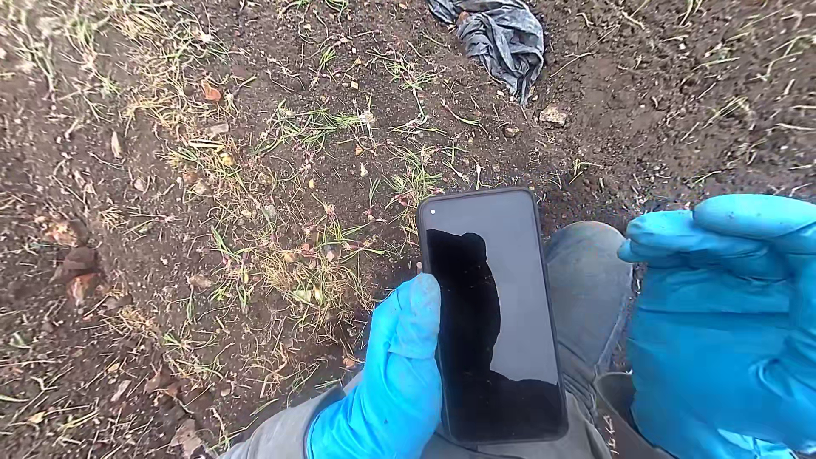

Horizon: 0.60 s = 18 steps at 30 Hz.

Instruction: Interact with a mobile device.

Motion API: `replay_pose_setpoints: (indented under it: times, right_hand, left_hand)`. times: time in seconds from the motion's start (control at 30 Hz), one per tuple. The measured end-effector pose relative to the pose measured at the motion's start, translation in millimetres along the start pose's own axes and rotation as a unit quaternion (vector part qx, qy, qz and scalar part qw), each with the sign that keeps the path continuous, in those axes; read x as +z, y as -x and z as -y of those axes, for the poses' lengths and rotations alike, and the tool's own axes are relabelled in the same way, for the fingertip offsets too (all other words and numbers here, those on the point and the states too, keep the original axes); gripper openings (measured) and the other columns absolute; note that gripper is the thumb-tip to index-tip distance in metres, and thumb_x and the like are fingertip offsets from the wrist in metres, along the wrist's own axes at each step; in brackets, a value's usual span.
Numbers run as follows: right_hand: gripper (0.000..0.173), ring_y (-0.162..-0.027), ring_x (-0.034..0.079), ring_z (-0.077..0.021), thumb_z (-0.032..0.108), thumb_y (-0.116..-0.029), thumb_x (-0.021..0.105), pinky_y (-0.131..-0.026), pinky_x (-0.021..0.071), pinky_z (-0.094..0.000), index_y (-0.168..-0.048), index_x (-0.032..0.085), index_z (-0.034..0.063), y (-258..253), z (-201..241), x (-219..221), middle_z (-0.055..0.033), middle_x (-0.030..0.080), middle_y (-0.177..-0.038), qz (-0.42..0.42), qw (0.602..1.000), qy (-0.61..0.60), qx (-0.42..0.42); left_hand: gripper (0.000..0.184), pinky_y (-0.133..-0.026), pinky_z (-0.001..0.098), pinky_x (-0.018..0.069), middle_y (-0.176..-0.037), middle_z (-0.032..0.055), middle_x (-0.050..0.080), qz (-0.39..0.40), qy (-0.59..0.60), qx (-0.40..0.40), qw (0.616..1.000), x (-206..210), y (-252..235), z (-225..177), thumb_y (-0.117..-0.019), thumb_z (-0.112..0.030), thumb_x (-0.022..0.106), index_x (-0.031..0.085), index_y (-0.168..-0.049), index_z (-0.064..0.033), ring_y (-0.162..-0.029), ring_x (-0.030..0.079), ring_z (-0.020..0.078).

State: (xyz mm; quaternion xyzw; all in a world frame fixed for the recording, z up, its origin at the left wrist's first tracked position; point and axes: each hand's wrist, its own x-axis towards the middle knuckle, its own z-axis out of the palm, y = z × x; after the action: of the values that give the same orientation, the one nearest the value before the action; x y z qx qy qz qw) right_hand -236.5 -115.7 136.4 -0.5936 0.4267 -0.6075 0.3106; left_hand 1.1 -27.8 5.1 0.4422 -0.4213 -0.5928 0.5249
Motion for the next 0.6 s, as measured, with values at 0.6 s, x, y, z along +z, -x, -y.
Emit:
replay_pose_setpoints:
  times: [0.6]
  right_hand:
    - [0.026,-0.089,0.07,-0.0086,0.025,-0.1086,0.049,-0.082,0.0562,-0.0306,-0.117,0.068,0.0097,69,-137,-72,-0.0035,0.075,-0.098,-0.084,0.881,0.321,0.336]
  left_hand:
    - [0.03,-0.095,0.0349,0.0578,-0.108,0.0095,0.071,0.031,-0.018,-0.044,0.998,-7,12,-1,-0.1098,-0.017,0.046,0.071,-0.116,-0.0016,-0.107,0.068,0.0161]
